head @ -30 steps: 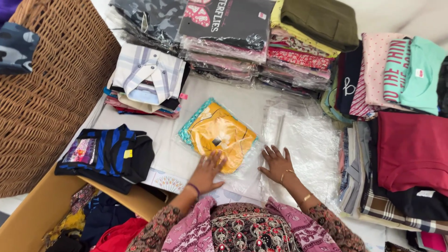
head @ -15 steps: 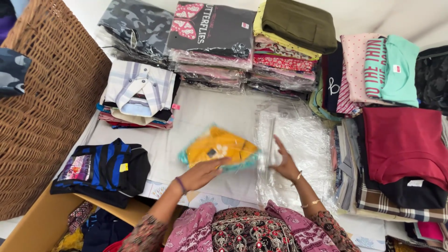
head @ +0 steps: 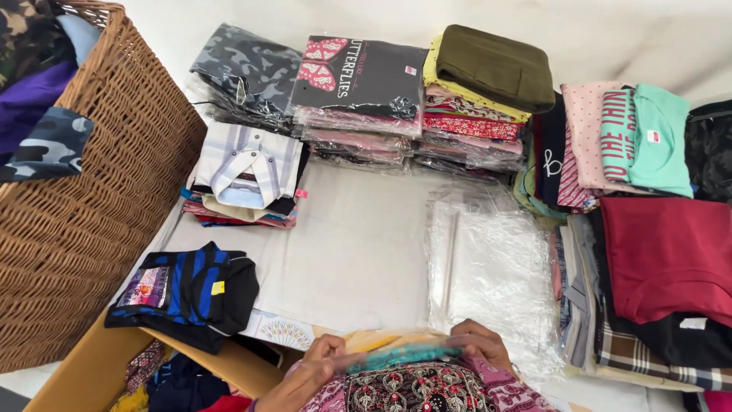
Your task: The person folds various clothing items, including shirts and shorts, and places them into clear plastic bags. They then stack the packaged items neatly on a pile on the floor.
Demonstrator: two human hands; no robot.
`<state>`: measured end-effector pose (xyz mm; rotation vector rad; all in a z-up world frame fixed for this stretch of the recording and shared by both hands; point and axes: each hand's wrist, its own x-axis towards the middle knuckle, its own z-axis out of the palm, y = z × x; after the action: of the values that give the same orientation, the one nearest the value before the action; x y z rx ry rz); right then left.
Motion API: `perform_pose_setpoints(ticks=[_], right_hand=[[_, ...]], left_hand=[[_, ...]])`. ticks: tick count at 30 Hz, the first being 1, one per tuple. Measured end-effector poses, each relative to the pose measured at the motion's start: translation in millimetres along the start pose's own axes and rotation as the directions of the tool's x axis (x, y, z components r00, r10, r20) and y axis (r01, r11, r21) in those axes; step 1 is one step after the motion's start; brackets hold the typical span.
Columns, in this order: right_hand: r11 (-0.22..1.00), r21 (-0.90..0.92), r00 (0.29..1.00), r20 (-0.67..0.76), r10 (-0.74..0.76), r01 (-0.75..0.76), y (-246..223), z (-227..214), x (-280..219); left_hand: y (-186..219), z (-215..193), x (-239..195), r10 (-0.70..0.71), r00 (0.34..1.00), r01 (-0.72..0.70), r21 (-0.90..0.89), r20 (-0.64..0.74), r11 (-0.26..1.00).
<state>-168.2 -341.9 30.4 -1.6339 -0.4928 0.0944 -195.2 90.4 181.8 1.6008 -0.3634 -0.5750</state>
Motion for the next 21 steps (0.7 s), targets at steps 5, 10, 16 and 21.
perform_pose_setpoints(ticks=[5,10,16,21], right_hand=[[0.954,-0.028,0.896,-0.352,0.27,-0.298,-6,18,-2],[0.817,-0.023,0.758,-0.389,0.523,-0.576,-56,5,25],[0.91,-0.413,0.957,0.244,0.156,-0.044,-95,-23,62],[0.918,-0.379,0.84,0.458,0.292,-0.112,-68,-25,65]], left_hand=[[-62,10,20,-0.006,0.965,-0.029,-0.127,-0.263,0.991],[-32,9,42,-0.308,0.907,0.083,-0.593,-0.288,0.801],[-69,-8,45,-0.378,0.873,0.139,-0.588,-0.306,0.797],[-25,-19,43,-0.423,0.904,0.218,-0.773,-0.071,0.595]])
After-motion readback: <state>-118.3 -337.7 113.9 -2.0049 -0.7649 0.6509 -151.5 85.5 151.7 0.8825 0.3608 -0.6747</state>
